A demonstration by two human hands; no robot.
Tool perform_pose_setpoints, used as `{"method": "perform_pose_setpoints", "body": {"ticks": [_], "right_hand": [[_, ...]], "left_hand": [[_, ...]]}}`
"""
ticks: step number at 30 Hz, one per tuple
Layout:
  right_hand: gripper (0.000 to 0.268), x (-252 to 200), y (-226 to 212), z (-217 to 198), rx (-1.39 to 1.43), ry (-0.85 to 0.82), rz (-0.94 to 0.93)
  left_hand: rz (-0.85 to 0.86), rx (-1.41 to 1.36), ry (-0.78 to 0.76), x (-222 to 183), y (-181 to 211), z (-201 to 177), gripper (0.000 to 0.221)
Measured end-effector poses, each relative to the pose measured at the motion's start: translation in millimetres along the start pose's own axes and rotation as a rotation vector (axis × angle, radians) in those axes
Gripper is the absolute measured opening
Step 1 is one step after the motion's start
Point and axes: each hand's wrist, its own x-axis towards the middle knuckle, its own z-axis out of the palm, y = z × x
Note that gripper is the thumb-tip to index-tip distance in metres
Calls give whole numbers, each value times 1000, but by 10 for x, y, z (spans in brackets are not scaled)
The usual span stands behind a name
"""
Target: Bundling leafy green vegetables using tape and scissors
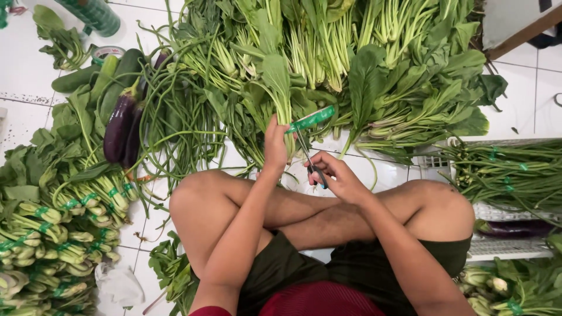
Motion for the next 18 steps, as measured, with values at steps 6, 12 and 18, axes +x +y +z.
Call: {"method": "perform_pose_setpoints", "body": {"ticks": [6, 12, 18], "right_hand": [[27, 8, 142, 93, -49, 97, -48], [29, 38, 414, 204, -106, 182, -69], [25, 99, 587, 238, -124, 231, -49]], "left_hand": [[4, -10, -11, 100, -479, -148, 28], [23, -23, -21, 151, -572, -150, 36], [-41, -55, 12, 211, -620, -57, 27]]}}
